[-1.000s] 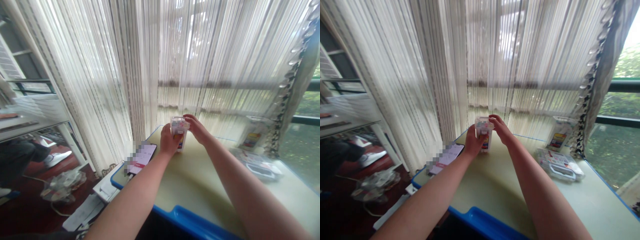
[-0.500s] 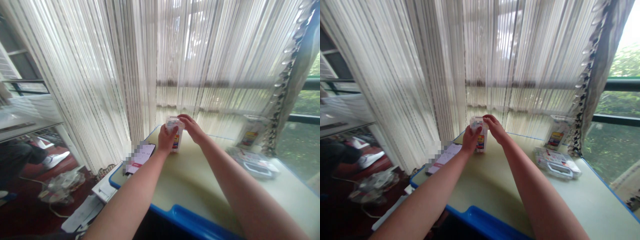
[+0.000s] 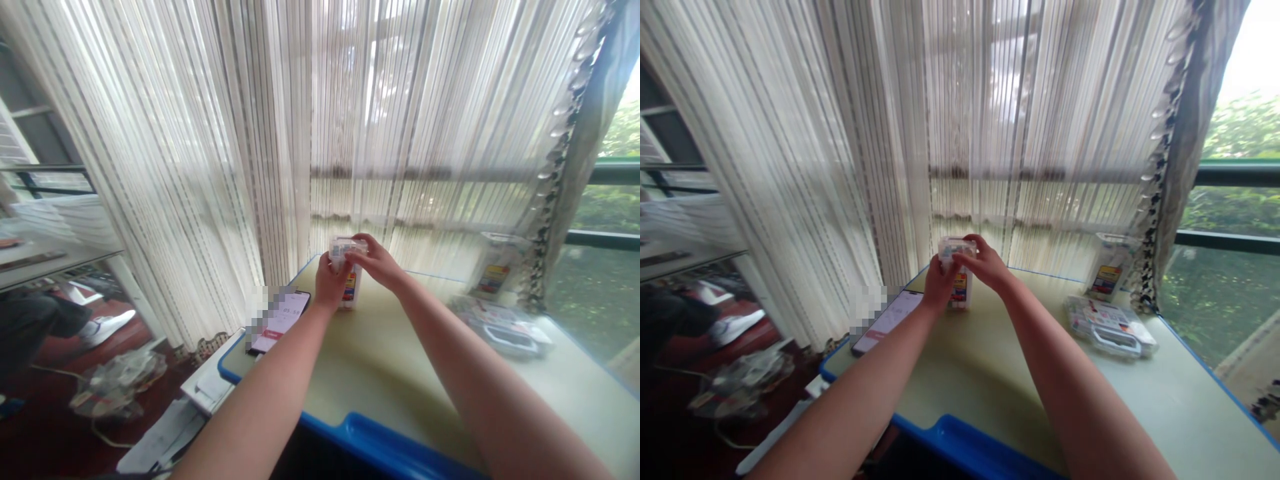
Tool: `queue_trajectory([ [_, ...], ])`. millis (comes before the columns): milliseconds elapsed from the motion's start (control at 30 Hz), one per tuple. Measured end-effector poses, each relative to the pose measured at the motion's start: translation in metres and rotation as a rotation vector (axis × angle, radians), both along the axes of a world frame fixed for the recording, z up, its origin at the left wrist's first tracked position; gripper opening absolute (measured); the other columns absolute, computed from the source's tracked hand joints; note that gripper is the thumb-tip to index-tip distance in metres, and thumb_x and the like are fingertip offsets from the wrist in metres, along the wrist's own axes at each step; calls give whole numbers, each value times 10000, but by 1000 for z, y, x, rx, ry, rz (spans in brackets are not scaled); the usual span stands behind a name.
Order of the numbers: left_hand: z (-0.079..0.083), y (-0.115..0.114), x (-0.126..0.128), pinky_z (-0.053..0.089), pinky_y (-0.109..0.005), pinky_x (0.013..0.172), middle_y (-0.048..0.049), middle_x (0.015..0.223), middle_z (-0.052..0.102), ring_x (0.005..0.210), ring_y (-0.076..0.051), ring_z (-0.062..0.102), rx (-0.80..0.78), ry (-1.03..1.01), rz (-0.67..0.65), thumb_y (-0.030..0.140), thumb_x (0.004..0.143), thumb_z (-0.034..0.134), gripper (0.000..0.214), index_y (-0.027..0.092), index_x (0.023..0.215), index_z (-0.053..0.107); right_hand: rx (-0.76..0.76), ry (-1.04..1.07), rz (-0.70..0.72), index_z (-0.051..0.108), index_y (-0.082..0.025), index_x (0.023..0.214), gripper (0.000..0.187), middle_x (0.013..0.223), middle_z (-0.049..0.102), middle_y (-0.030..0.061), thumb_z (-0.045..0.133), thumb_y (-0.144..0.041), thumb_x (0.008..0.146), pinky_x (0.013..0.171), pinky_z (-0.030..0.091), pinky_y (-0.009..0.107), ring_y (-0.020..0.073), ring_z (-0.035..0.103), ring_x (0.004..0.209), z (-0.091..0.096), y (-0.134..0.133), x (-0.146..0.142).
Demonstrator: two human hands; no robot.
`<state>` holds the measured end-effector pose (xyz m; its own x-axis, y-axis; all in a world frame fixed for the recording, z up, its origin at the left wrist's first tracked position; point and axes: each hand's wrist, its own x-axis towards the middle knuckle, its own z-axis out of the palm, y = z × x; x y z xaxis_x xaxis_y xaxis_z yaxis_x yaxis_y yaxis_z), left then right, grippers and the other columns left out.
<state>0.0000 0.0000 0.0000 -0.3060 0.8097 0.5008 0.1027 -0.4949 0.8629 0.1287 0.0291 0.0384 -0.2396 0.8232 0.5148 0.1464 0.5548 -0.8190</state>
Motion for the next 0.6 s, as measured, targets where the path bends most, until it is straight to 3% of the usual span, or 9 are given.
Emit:
queue_trajectory([
  [267,-10,9,2,483,-251,601,-27,806,670,685,-156,636,11,-30,-69,461,700,722,457,187,1022,549,-17,-28,27,574,-253,1044,411,829,657,-12,696,-437,698,698,455,287,172,605,763,1,4,6],
  [600,-11,9,6,473,-241,595,-29,838,670,690,-153,638,36,17,-46,450,726,700,403,190,995,550,26,-107,-21,541,-248,1039,463,835,630,-12,676,-528,696,719,459,322,185,596,766,-6,14,12],
])
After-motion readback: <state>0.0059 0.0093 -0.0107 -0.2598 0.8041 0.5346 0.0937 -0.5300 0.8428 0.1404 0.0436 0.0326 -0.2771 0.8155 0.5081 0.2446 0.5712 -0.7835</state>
